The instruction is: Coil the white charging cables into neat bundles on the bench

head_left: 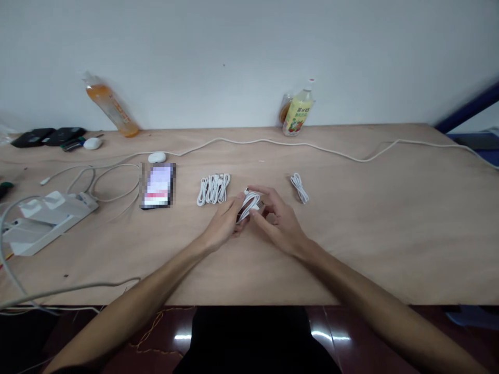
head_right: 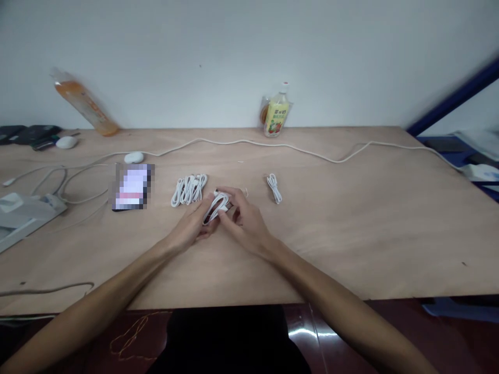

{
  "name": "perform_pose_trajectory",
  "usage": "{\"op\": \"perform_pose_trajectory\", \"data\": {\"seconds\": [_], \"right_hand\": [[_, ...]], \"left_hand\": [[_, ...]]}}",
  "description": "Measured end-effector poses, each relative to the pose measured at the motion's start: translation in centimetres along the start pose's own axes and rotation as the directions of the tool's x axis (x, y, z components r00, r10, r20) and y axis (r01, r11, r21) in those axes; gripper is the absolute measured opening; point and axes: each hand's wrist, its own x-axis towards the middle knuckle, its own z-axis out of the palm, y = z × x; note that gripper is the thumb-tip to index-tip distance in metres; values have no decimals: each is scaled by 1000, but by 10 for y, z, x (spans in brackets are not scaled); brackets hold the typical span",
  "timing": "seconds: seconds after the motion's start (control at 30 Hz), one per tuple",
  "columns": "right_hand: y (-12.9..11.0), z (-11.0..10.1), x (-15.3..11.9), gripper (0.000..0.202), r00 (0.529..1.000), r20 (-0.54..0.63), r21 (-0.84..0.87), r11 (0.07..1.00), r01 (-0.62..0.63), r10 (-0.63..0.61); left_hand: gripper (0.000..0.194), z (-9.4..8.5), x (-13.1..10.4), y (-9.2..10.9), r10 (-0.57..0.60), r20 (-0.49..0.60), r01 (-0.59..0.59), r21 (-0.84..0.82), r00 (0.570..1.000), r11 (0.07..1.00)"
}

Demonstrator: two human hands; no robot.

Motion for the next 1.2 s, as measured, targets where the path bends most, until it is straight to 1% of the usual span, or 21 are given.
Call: {"op": "perform_pose_trajectory", "data": {"seconds": [0.1, 0.2, 0.3, 0.37, 0.43, 0.5, 0.57, 0.63, 0.7, 0.77, 0.83, 0.87, 0.93, 1.03, 1.1, 1.17, 1.2], "right_hand": [[0, 1, -1, 40, 995, -16, -132, 987, 93, -96], [3, 2, 0, 38, 977, -42, -251, 949, 192, -209], [7, 1, 1, 25, 963, 3, -320, 912, 257, -270], [8, 0, 2, 16, 967, 52, -317, 914, 252, -249], [7, 0, 2, 17, 977, 62, -286, 934, 214, -205], [4, 0, 4, 18, 987, 21, -225, 961, 161, -160], [0, -1, 5, 20, 993, -42, -142, 984, 104, -111], [-3, -3, 6, 23, 992, -119, -71, 996, 44, -52], [-4, -4, 7, 26, 984, -176, -33, 999, 3, -9], [-4, -5, 8, 28, 981, -194, -26, 999, -22, 17], [-3, -6, 8, 28, 983, -185, -57, 998, -22, 11], [-3, -7, 8, 27, 984, -177, -93, 996, -3, -14], [-2, -9, 8, 24, 980, -160, -204, 975, 87, -120], [0, -11, 10, 22, 949, -117, -373, 899, 231, -292], [2, -13, 11, 26, 944, -72, -430, 864, 262, -323], [5, -13, 12, 33, 954, -23, -444, 858, 257, -298], [6, -13, 12, 37, 960, -10, -438, 865, 246, -278]], "left_hand": [[47, 1, -1, 1, -59, 49, 61, -23, 997, 998], [38, 1, -1, 0, -74, 44, 76, -40, 996, 996], [39, 0, -3, -1, -86, 72, 87, -21, 994, 996], [39, -1, -4, 0, -121, 121, 124, -14, 985, 992], [42, -2, -6, 2, -147, 147, 152, -24, 978, 988], [49, -2, -6, 5, -132, 141, 139, -39, 981, 990], [50, -1, -5, 7, -79, 133, 86, -44, 988, 995], [48, 0, -5, 8, -21, 132, 24, -23, 991, 999], [51, 1, -6, 6, 7, 130, -10, 21, 992, 1000], [54, 2, -7, 5, 10, 133, -20, 77, 991, 997], [54, 2, -8, 4, 6, 141, -20, 101, 990, 995], [52, 2, -9, 4, 0, 145, -15, 102, 989, 995], [47, 3, -10, 6, -22, 153, 10, 81, 988, 997], [43, 2, -9, 8, -79, 183, 75, 29, 980, 997], [46, 2, -7, 9, -129, 218, 134, -7, 967, 991], [50, 2, -6, 8, -175, 245, 185, -16, 954, 983], [50, 2, -5, 7, -186, 241, 192, -2, 953, 981]]}}
